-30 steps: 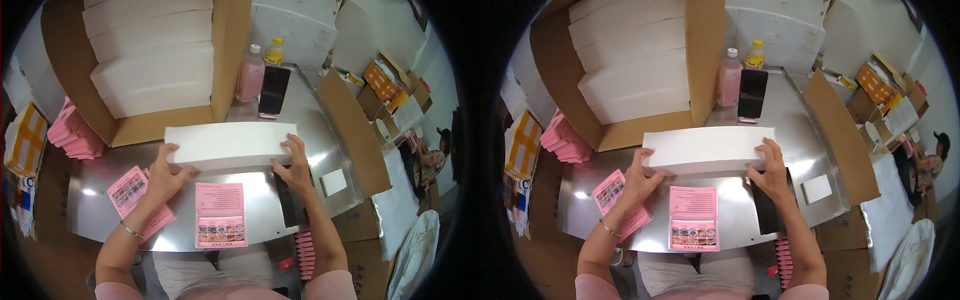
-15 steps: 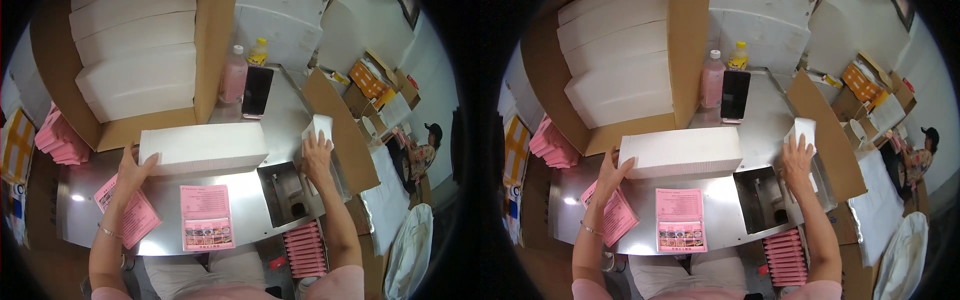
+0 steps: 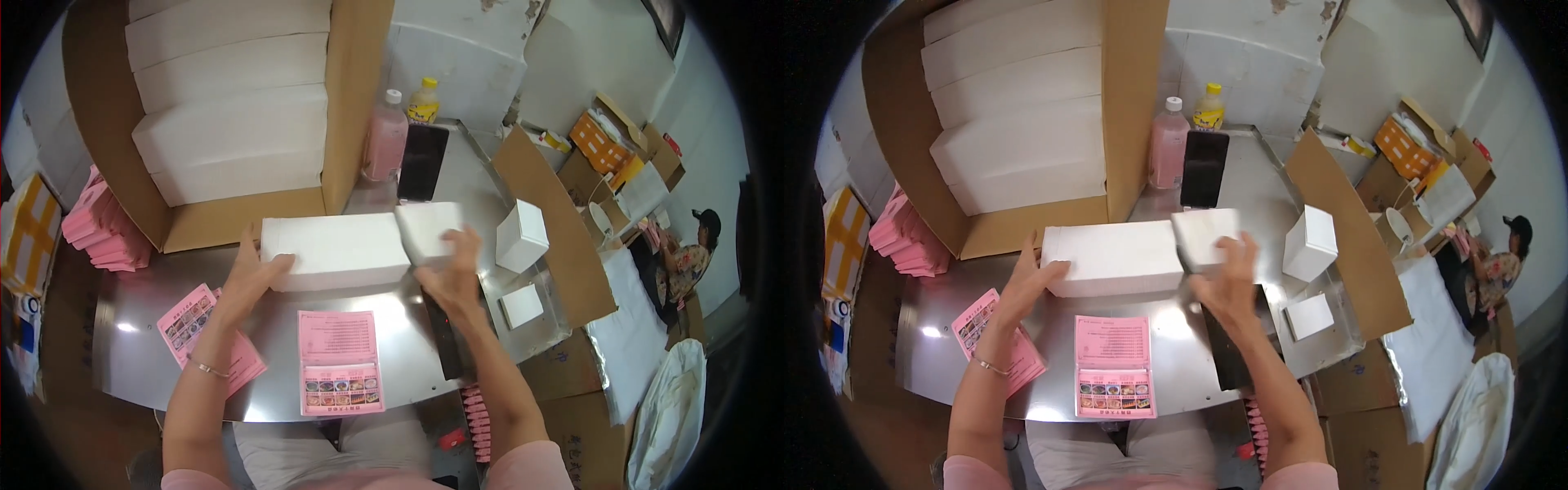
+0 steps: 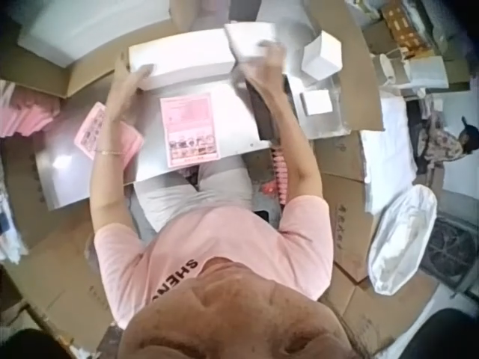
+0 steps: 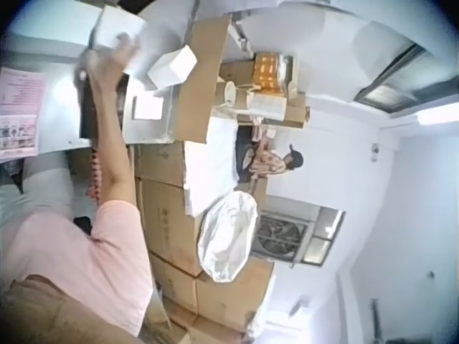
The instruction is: Folding pink pamphlets and organizing white boxes for product packaging.
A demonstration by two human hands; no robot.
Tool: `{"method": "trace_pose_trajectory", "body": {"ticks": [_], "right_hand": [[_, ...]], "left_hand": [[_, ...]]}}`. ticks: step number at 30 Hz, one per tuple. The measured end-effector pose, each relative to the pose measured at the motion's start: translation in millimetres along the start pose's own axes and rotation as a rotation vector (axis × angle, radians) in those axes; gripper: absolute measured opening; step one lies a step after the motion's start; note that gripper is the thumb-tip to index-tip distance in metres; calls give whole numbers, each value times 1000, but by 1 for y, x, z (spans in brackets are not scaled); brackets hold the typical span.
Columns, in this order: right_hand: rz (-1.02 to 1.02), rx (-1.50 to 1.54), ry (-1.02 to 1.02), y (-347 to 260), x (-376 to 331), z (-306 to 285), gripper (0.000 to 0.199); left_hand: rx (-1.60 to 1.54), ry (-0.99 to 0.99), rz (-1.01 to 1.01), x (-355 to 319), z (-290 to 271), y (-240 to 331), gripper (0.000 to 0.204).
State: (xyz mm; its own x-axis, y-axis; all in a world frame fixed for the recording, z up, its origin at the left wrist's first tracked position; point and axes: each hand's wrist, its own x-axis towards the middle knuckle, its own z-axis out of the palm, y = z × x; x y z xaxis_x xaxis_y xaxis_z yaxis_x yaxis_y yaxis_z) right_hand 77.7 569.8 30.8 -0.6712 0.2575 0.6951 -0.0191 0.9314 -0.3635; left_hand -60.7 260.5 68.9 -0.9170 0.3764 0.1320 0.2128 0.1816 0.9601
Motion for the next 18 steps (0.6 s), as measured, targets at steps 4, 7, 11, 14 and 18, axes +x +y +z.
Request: {"method": "trace_pose_trajectory", "body": {"ticks": [4,7,11,14,18], "right_hand": [[-228,-816,-41,43,11,-47,59],[-240,-728,-303,25,-1,-31,70],[166,383,-477,-64,8,18,87],[155,207,-250,-88,-2,63,79],[47,99,-60,-58,0,48,71]], "left_hand": [[-22,-104,-191,8,-11,-1,88],[251,-93,-56,13,-9,0,94],[648,-73,-164,29,28,24,110],[777,-111,-136,30,57,38,125],[841,-197,-138,28,43,34,124]]}}
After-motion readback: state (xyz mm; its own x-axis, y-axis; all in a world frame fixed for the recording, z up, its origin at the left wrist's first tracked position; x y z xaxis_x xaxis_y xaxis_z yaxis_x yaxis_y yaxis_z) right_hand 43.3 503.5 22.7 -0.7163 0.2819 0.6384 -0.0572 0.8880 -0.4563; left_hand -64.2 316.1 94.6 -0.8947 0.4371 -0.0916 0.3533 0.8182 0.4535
